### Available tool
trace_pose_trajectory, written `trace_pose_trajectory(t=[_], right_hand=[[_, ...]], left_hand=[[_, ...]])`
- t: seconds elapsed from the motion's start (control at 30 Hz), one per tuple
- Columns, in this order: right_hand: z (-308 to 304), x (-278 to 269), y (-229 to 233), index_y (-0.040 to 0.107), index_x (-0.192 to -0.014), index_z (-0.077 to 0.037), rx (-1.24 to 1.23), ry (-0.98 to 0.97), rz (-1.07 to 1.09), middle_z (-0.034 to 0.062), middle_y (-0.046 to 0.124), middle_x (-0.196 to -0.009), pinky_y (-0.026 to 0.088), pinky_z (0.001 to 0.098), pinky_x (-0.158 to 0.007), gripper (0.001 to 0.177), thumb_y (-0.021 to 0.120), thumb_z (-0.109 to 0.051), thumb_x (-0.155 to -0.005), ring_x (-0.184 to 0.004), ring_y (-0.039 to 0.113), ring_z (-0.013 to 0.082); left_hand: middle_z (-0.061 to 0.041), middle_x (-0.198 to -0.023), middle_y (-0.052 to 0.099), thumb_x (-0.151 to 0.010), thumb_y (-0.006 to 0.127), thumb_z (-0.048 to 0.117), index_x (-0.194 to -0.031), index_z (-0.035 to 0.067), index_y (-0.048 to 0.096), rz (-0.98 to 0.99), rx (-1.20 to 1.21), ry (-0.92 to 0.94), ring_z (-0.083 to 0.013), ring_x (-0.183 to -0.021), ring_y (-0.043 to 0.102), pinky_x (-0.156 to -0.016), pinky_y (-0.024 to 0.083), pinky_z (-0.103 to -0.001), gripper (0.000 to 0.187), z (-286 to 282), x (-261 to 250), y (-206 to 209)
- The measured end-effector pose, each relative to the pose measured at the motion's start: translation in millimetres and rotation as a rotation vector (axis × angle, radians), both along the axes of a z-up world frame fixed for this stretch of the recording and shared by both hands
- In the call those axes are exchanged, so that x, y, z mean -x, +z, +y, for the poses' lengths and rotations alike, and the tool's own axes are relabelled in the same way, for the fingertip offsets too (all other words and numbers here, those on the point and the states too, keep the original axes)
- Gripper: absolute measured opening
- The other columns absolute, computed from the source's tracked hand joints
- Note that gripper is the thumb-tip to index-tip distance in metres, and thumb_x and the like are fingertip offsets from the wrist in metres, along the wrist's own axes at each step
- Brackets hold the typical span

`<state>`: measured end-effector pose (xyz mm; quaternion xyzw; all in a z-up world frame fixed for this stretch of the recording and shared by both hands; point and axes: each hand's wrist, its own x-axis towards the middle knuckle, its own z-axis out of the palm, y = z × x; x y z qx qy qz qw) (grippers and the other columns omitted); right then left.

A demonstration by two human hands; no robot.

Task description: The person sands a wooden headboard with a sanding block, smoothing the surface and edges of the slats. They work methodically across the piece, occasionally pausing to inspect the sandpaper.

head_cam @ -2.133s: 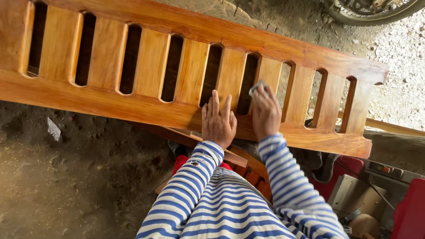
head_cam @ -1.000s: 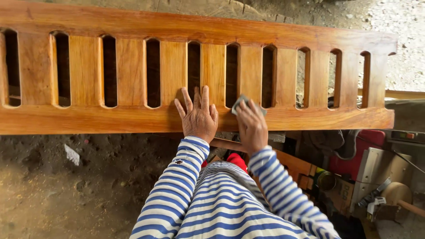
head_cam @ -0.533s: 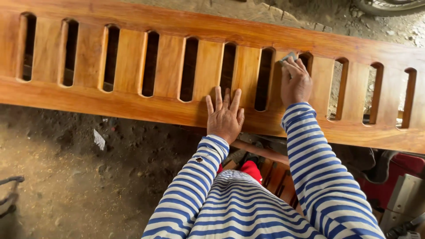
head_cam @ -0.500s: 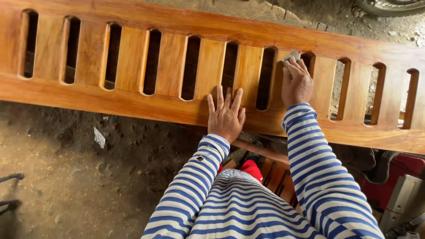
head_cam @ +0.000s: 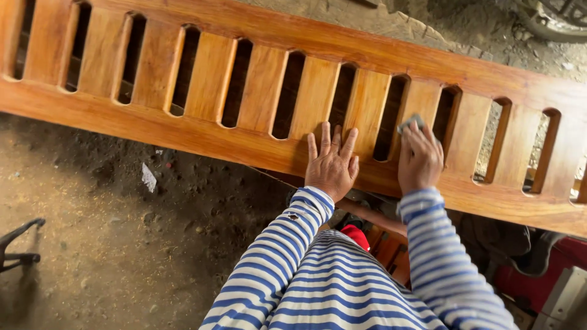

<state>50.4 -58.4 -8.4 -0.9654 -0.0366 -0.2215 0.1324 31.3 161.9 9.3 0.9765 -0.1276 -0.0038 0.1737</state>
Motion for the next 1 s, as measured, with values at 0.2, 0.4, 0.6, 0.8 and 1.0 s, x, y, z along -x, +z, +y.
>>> trace_pose_trajectory(t=[0.2,0.4,0.6,0.8,1.0], right_hand=[[-21.9,-77.3,-29.3,0.081,-0.117,-0.022,-0.01,-0.022,-0.025,0.0008,0.076,-0.121,0.054,0.0377,-0.087,0.02,0.07,-0.028,-0.102,-0.117,0.067,0.0297],[39.7,1.5,-5.8,0.08,-0.118,-0.017,0.01,0.04,0.003,0.0067,0.078,-0.115,0.051,0.0449,-0.092,0.024,0.07,-0.021,-0.096,-0.121,0.066,0.0317],[65.3,66.6,73.8,0.076,-0.115,-0.006,-0.667,-0.073,0.278,0.0125,0.076,-0.115,0.052,0.0435,-0.099,0.021,0.065,-0.019,-0.103,-0.123,0.063,0.0363],[-8.4,96.2,-9.4,0.072,-0.107,-0.019,-1.684,-0.615,0.561,0.0044,0.077,-0.1,0.051,0.0755,-0.076,0.022,0.066,-0.041,-0.103,-0.101,0.074,0.0342],[30.7,112.9,52.3,0.07,-0.101,-0.01,-2.07,-0.586,0.462,0.0147,0.076,-0.092,0.062,0.0623,-0.064,0.018,0.067,-0.027,-0.099,-0.078,0.076,0.0325]], left_hand=[[-0.019,-0.16,0.04,-0.101,0.038,0.043,-0.163,0.023,0.018,0.046,-0.019,-0.013,-0.0405,-0.157,0.015,-0.123,0.005,-0.067,0.068,2.0,0.2,2.6],[-0.017,-0.161,0.039,-0.104,0.034,0.042,-0.163,0.022,0.021,0.074,-0.05,-0.017,-0.0379,-0.157,0.015,-0.123,0.004,-0.065,0.064,2.7,1.0,3.5],[-0.018,-0.159,0.043,-0.105,0.037,0.034,-0.163,0.016,0.025,0.024,0.17,0.014,-0.0377,-0.154,0.024,-0.124,0.009,-0.061,0.062,5.6,3.8,2.0],[-0.019,-0.165,0.031,-0.106,0.051,0.032,-0.159,0.015,0.036,0.067,0.735,0.103,-0.0446,-0.152,0.024,-0.122,0.022,-0.059,0.058,-11.3,47.0,44.4],[-0.007,-0.116,0.067,-0.099,0.067,0.036,-0.153,0.007,0.046,0.669,1.431,0.293,-0.012,-0.11,0.06,-0.099,0.053,-0.034,0.065,-51.4,64.7,49.0]])
